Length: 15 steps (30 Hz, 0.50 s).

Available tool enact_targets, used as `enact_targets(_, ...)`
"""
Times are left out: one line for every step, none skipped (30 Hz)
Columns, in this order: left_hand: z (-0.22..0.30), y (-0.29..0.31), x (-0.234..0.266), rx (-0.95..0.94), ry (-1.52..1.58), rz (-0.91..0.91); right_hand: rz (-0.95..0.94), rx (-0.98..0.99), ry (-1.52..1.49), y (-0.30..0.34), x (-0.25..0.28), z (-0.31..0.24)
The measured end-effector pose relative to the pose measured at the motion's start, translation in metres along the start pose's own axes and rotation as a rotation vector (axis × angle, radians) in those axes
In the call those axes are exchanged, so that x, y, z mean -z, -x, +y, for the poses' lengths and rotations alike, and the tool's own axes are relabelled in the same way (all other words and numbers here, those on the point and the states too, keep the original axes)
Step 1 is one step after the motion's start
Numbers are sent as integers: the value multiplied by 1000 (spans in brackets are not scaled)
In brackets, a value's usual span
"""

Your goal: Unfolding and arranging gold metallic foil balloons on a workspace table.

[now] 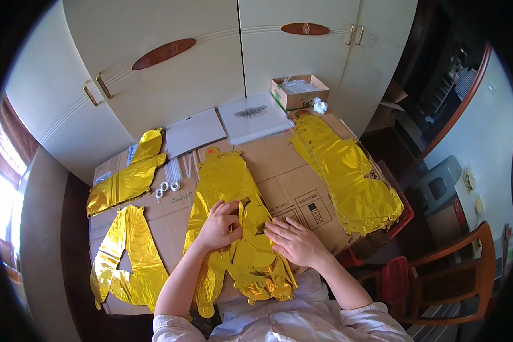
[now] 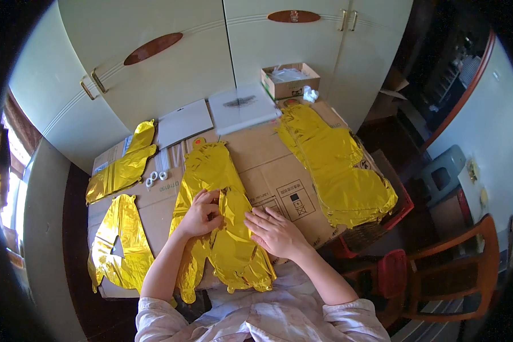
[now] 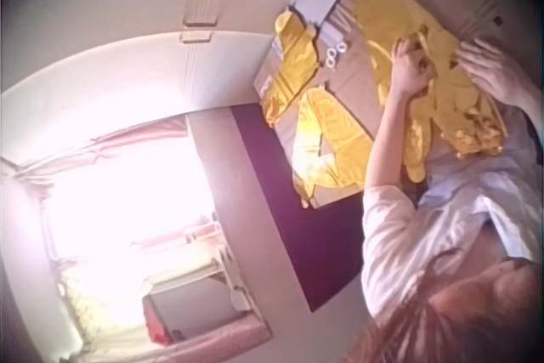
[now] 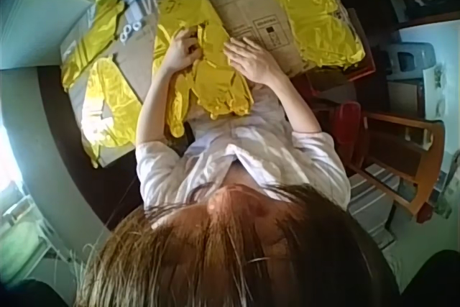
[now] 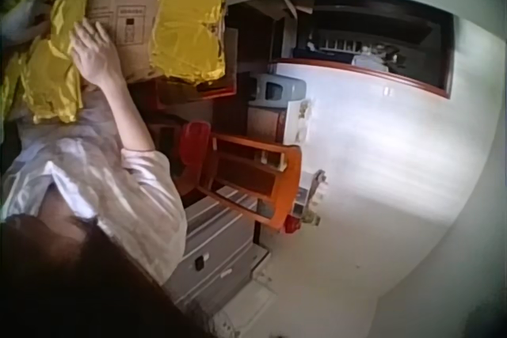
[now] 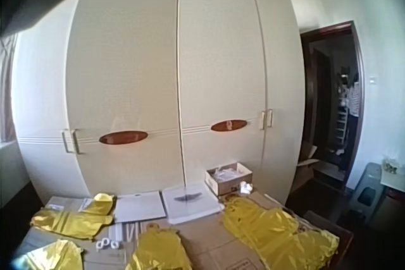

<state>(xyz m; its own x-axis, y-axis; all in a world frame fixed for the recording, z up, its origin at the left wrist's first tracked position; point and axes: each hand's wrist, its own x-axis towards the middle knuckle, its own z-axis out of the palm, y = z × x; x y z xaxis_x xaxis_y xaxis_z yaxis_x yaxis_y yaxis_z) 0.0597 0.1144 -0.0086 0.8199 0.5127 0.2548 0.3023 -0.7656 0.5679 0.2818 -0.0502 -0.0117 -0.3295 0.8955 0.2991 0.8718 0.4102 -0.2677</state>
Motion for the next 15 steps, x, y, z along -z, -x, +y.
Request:
enact_targets(-1,0,0,3,8,-3,-1,1,3,0,0,0)
enact_targets(-2,-1,0,5,16,-6,-2,2,7,0,0,0)
enact_targets(-2,-1,0,8,24,-9,-2,2,11,0,0,0)
enact_targets(-1,-1,-1,-5,13,-4,-4,-3,6,1,0,0)
enact_targets(0,-2,0,-18,-1,1,-2,-5,0,0,-1,0)
enact_targets(1,-2,1,-30,-16,7,-1,-6,-7,0,-1,0)
enact_targets(3,-2,3,-30,-57,2,2,-9,-13,0,0,-1)
enact_targets(5,-2,5,-31,-100,-4,5,-12,-20,0,-1,0)
enact_targets(8,-2,8,-31,-142,-10,9,-15,-26,0,-1,0)
enact_targets(13,-3,12,19,-172,0,16,-17,-28,-1,-1,1)
enact_targets(23,-6,17,70,-200,9,22,-21,-31,-1,-1,0)
enact_targets(29,-10,20,121,-228,19,27,-25,-33,0,-1,0)
enact_targets(32,-17,20,82,-259,17,39,-23,-30,0,-1,0)
enact_targets(34,-24,22,45,-294,17,54,-18,-28,0,-2,0)
enact_targets(38,-29,21,7,-329,17,69,-14,-26,-1,-2,0)
